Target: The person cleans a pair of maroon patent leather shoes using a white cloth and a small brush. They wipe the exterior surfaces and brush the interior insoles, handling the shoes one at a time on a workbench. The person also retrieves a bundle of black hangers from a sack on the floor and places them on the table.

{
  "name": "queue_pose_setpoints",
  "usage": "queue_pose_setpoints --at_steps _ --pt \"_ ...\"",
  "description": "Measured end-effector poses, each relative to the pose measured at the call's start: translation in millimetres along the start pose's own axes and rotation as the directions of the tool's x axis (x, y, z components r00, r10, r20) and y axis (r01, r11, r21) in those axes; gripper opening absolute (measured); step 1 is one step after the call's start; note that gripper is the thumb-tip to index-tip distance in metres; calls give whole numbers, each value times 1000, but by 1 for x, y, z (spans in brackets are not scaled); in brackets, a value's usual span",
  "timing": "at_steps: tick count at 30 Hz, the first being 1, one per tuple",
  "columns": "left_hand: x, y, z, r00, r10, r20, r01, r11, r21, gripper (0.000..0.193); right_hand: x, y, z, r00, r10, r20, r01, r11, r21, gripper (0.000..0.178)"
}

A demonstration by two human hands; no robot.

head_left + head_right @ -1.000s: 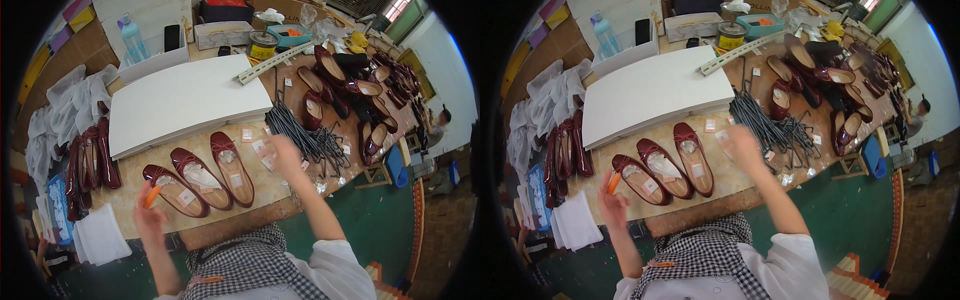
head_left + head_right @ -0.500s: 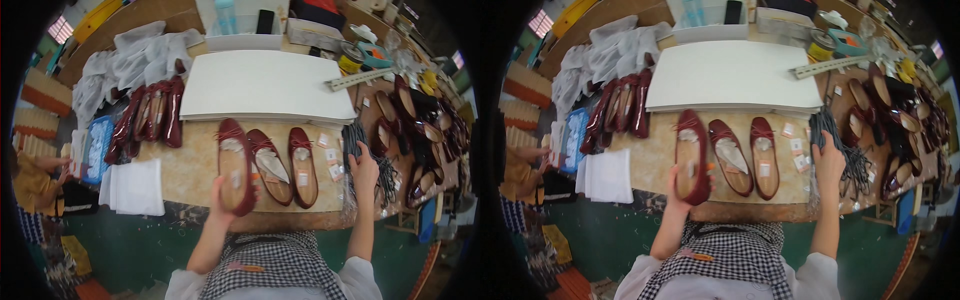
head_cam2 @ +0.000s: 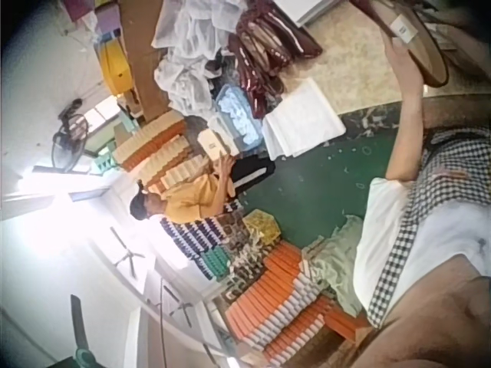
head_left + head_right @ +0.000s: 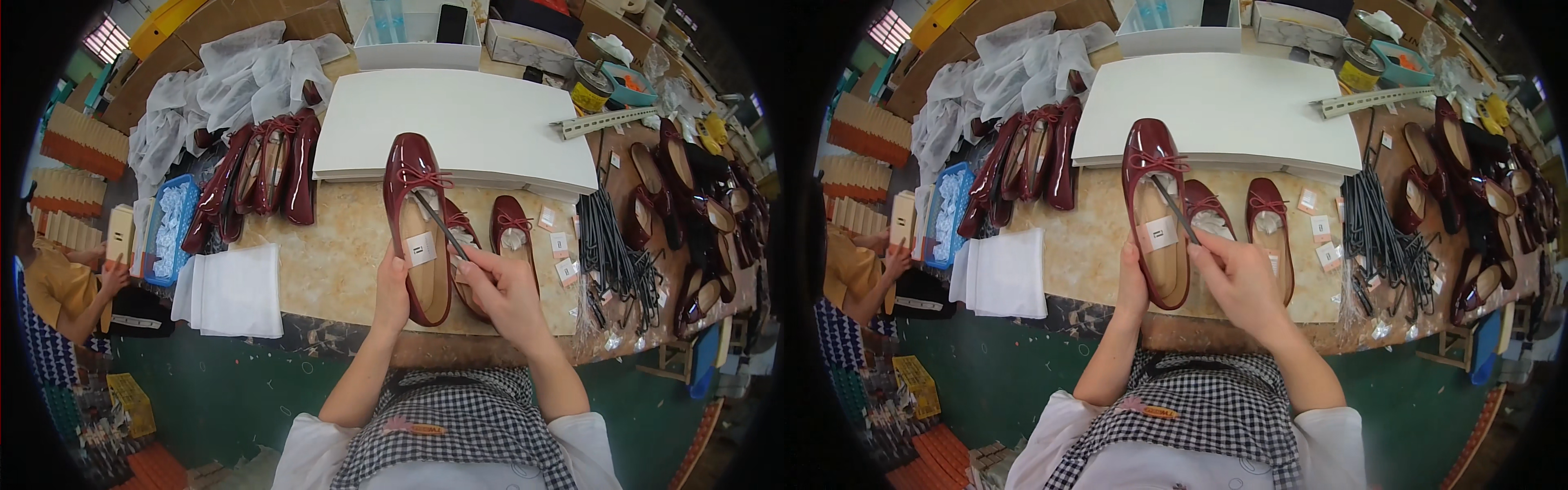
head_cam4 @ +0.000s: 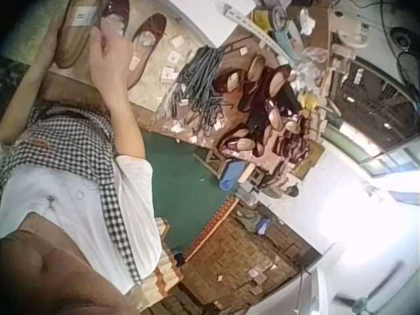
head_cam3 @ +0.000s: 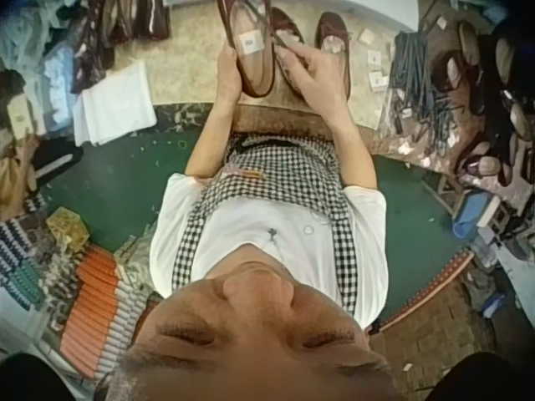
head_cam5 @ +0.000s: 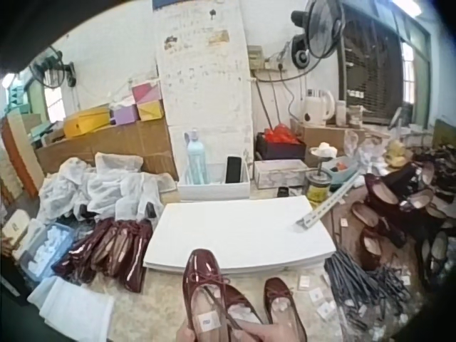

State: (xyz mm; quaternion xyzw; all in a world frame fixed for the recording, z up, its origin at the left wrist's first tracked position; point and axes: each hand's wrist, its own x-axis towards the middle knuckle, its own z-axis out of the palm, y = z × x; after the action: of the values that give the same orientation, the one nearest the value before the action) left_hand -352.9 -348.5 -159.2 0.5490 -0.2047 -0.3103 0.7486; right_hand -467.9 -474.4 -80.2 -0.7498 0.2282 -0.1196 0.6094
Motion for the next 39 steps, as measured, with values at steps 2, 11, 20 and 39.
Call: queue_pose_setpoints --at_steps 2,11,20,39 --pt "-3 -2 6 999 47 -19 -47 999 6 79 2 -1 10 972 -188 -141 169 976 -138 27" --pt "-24 -53 5 976 2 -220 10 998 54 79 13 32 51 897 -412 -161 267 796 -544 28" --pt "-11 20 -45 937 279 -212 49 494 868 55 -20 143 -180 766 -258 -589 -505 326 -799 20" --pt "1 -29 -1 963 -269 12 264 936 -233 60 -15 26 -18 998 -54 -11 49 959 -279 30"
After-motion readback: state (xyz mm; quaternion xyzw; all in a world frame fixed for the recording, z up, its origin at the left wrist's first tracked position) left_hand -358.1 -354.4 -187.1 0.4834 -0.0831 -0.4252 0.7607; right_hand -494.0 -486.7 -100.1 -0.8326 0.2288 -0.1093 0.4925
